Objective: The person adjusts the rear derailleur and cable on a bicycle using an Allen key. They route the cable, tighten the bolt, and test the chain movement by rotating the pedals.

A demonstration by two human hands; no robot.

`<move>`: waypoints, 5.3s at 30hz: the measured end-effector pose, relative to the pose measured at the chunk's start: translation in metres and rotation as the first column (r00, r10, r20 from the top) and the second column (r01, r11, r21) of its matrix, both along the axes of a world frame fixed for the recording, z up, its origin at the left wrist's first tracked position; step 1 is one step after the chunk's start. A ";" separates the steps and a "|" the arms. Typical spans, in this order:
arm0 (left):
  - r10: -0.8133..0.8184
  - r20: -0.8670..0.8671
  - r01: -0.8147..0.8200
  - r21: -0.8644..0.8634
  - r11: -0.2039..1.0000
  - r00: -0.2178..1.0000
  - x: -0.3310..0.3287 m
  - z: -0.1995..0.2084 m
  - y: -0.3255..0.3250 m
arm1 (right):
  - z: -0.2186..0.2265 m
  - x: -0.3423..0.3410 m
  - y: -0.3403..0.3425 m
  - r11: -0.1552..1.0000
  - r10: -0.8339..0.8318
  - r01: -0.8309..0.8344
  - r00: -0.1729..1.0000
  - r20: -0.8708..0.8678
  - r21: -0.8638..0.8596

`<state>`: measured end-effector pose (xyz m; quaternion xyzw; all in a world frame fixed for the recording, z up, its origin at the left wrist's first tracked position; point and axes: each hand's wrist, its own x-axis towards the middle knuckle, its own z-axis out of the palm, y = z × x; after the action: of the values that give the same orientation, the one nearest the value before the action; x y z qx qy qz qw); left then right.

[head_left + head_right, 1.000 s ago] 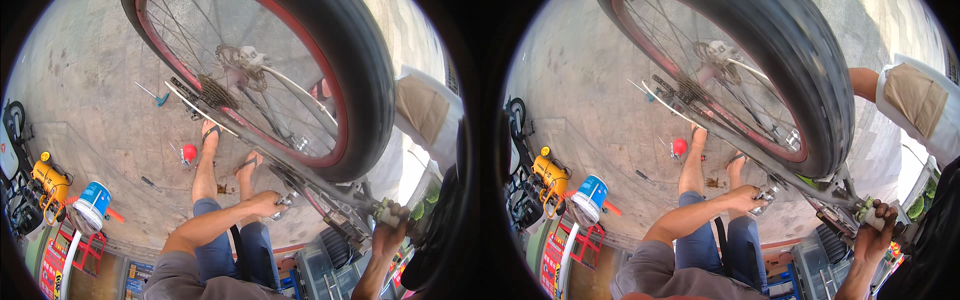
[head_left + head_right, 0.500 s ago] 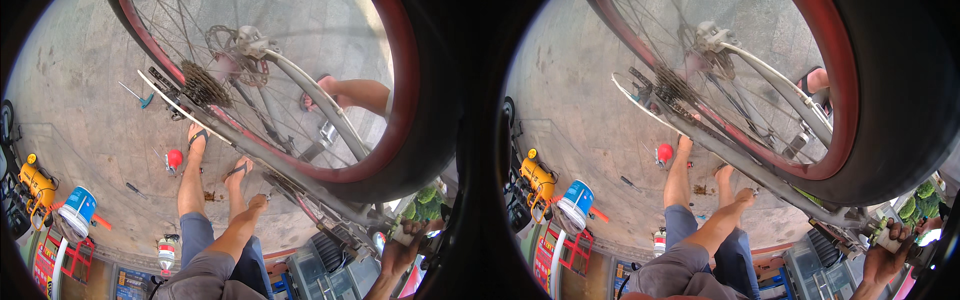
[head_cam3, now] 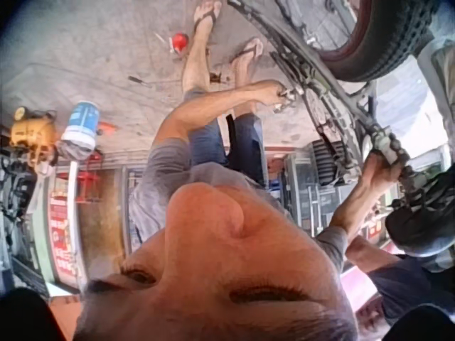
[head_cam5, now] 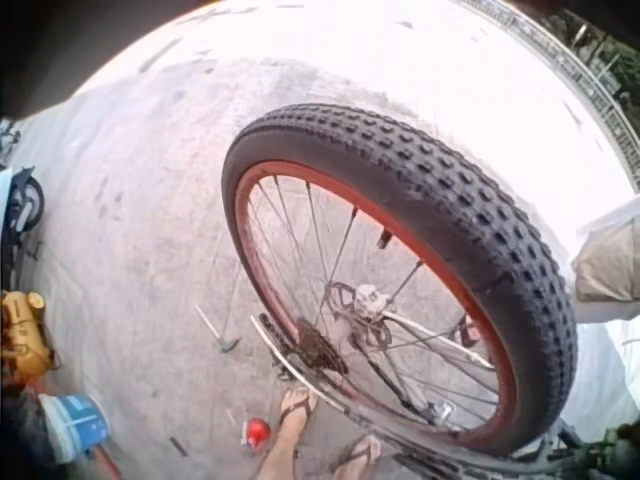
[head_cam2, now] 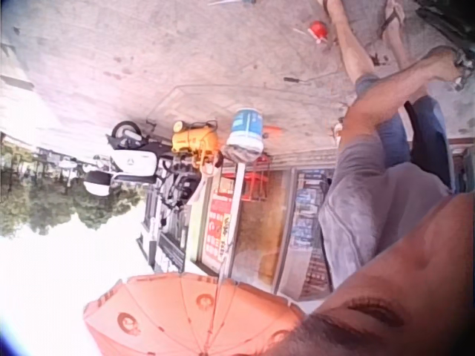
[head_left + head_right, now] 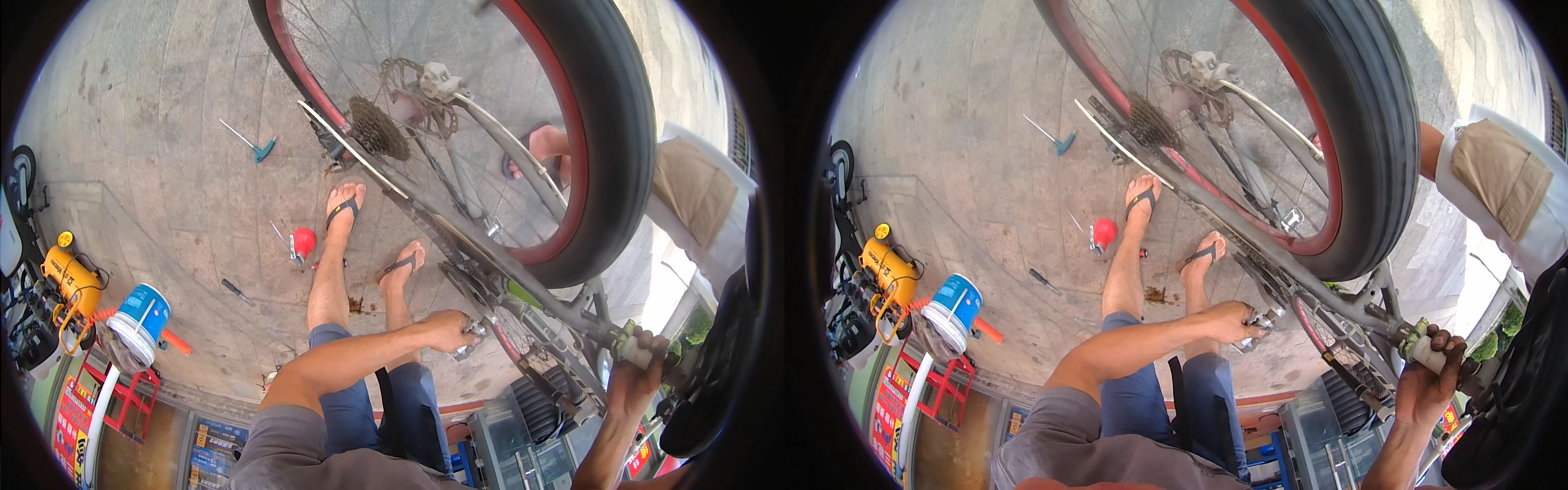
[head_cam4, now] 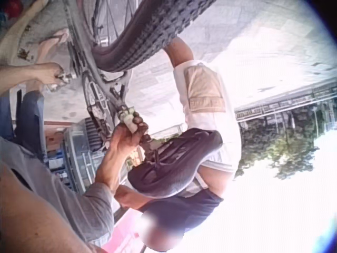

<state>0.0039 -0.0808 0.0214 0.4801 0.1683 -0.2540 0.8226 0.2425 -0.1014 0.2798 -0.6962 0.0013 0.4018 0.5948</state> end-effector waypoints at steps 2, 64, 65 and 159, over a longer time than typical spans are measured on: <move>0.018 0.045 -0.019 0.013 1.000 0.999 0.024 0.015 -0.056 | 0.004 0.003 0.001 1.000 -0.007 0.007 1.000 0.003 -0.004; 0.225 -0.026 -0.217 0.187 0.958 0.974 -0.045 -0.074 0.053 | 0.004 0.007 0.018 1.000 0.016 -0.016 1.000 0.001 -0.021; 0.170 -0.013 -0.166 0.138 0.976 0.985 -0.034 -0.046 0.056 | 0.005 0.006 0.019 1.000 0.014 -0.014 1.000 0.000 -0.026; 0.175 -0.049 -0.160 0.230 0.960 0.983 -0.042 -0.066 0.073 | -0.001 0.002 0.034 0.999 0.011 -0.005 0.995 0.098 -0.053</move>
<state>-0.0380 -0.0077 -0.0441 0.5454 0.2642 -0.1790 0.7750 0.2448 -0.0674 0.2785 -0.7305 -0.0203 0.3692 0.5742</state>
